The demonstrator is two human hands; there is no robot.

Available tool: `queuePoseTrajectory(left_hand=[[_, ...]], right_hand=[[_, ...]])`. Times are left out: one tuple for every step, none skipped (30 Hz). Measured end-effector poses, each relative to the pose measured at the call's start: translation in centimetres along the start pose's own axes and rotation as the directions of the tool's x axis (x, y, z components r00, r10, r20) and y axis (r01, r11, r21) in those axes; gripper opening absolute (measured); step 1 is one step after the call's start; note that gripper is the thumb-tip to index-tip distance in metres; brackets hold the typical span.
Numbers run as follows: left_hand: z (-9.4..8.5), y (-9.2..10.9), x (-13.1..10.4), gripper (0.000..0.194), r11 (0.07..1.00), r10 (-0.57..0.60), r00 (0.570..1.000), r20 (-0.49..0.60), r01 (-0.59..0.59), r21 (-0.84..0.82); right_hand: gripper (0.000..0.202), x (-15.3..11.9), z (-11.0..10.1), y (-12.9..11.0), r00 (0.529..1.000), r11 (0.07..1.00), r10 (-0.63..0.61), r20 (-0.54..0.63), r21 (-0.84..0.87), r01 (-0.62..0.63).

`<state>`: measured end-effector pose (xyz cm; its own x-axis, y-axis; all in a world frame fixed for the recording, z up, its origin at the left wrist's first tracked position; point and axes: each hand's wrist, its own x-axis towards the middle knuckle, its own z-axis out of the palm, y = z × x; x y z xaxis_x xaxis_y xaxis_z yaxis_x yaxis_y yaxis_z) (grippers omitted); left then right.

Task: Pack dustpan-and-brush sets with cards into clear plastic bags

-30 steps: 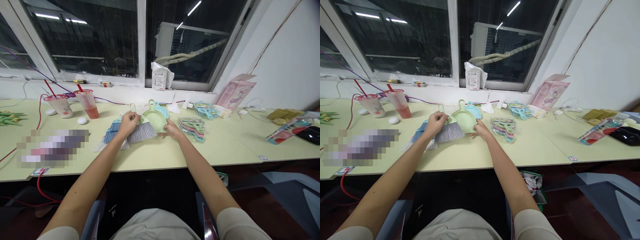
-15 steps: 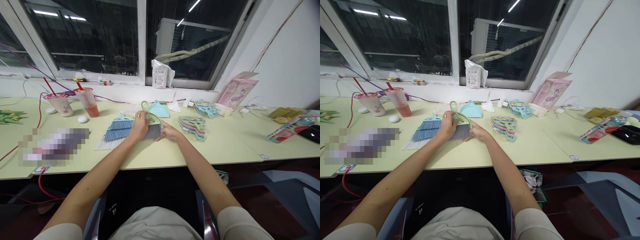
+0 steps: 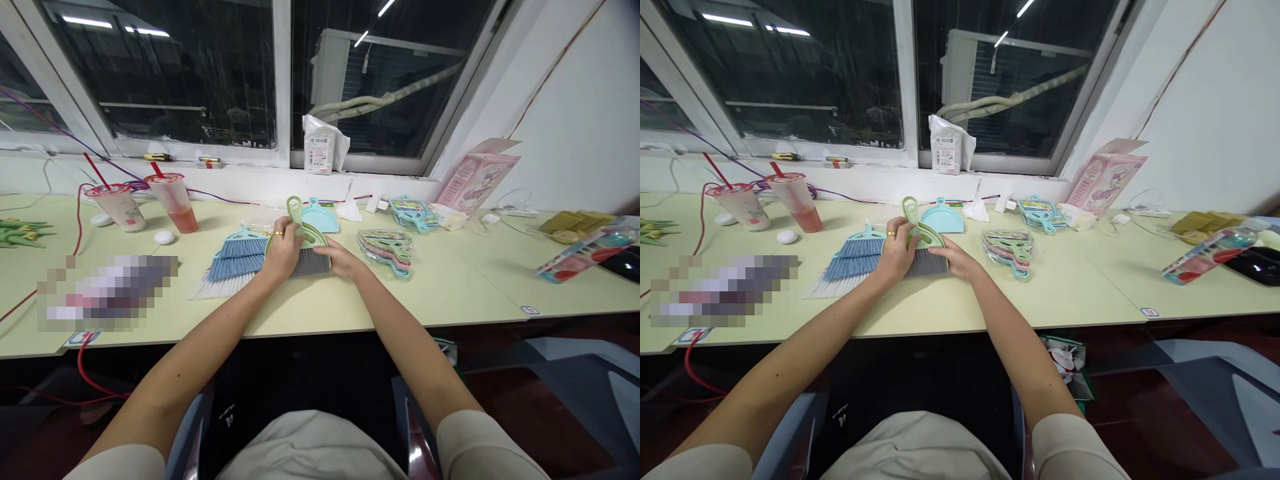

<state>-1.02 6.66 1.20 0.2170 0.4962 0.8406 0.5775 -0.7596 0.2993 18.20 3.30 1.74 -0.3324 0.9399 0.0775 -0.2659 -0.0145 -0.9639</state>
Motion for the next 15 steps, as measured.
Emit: queuePoseTrajectory(left_hand=[[0.1,0.2,-0.1,0.020,1.000,0.008,1.000,0.011,-0.008,-0.004],[0.2,0.3,-0.1,0.019,1.000,0.015,1.000,0.020,-0.015,-0.006],[0.3,0.5,-0.1,0.018,1.000,0.024,0.999,0.027,-0.024,-0.004],[0.2,0.7,0.0,0.017,0.999,0.036,0.999,0.033,-0.036,0.004],[0.0,0.8,0.1,0.016,0.999,0.050,0.998,0.037,-0.050,0.017],[-0.3,0.9,0.2,0.015,0.997,0.063,0.997,0.036,-0.064,0.036],[-0.7,0.9,0.4,0.015,0.996,0.069,0.997,0.028,-0.071,0.057],[-1.1,0.8,0.6,0.018,0.995,0.064,0.998,0.012,-0.064,0.077],[-1.5,0.6,0.8,0.024,0.995,0.043,0.999,-0.003,-0.043,0.089],[-1.9,0.3,0.9,0.034,0.996,0.004,1.000,-0.014,-0.003,0.084],[-2.2,-0.1,1.1,0.044,0.997,-0.053,0.999,-0.011,0.053,0.058],[-2.4,-0.5,1.1,0.053,0.993,-0.119,0.993,0.014,0.119,0.013],[-2.5,-0.8,1.1,0.057,0.982,-0.182,0.981,0.062,0.185,-0.044],[-2.6,-1.1,1.1,0.058,0.964,-0.232,0.965,0.122,0.244,-0.105],[-2.6,-1.4,1.1,0.054,0.942,-0.267,0.947,0.178,0.295,-0.158]], right_hand=[[0.057,0.1,0.1,0.2,0.998,0.999,-0.045,-0.040,-0.030,0.044],[0.057,0.3,0.3,0.3,0.993,0.995,-0.087,-0.076,-0.064,0.082],[0.058,0.5,0.3,0.5,0.987,0.989,-0.123,-0.102,-0.096,0.113],[0.058,0.7,0.3,0.7,0.981,0.984,-0.149,-0.122,-0.119,0.135],[0.059,0.8,0.3,0.9,0.977,0.980,-0.165,-0.137,-0.132,0.147],[0.059,1.0,0.2,1.1,0.973,0.979,-0.173,-0.152,-0.134,0.153],[0.059,1.1,0.1,1.2,0.970,0.979,-0.177,-0.168,-0.130,0.157],[0.059,1.2,0.0,1.2,0.965,0.979,-0.182,-0.188,-0.124,0.161],[0.058,1.3,-0.2,1.2,0.960,0.979,-0.186,-0.210,-0.119,0.164],[0.059,1.4,-0.4,1.2,0.955,0.980,-0.186,-0.230,-0.116,0.163],[0.059,1.4,-0.5,1.2,0.952,0.980,-0.185,-0.244,-0.115,0.161],[0.061,1.4,-0.7,1.2,0.950,0.981,-0.182,-0.253,-0.118,0.157],[0.062,1.4,-0.8,1.1,0.950,0.980,-0.180,-0.257,-0.125,0.152],[0.063,1.4,-0.9,1.1,0.950,0.979,-0.181,-0.256,-0.135,0.151],[0.065,1.4,-1.0,1.1,0.950,0.977,-0.185,-0.252,-0.147,0.152]])
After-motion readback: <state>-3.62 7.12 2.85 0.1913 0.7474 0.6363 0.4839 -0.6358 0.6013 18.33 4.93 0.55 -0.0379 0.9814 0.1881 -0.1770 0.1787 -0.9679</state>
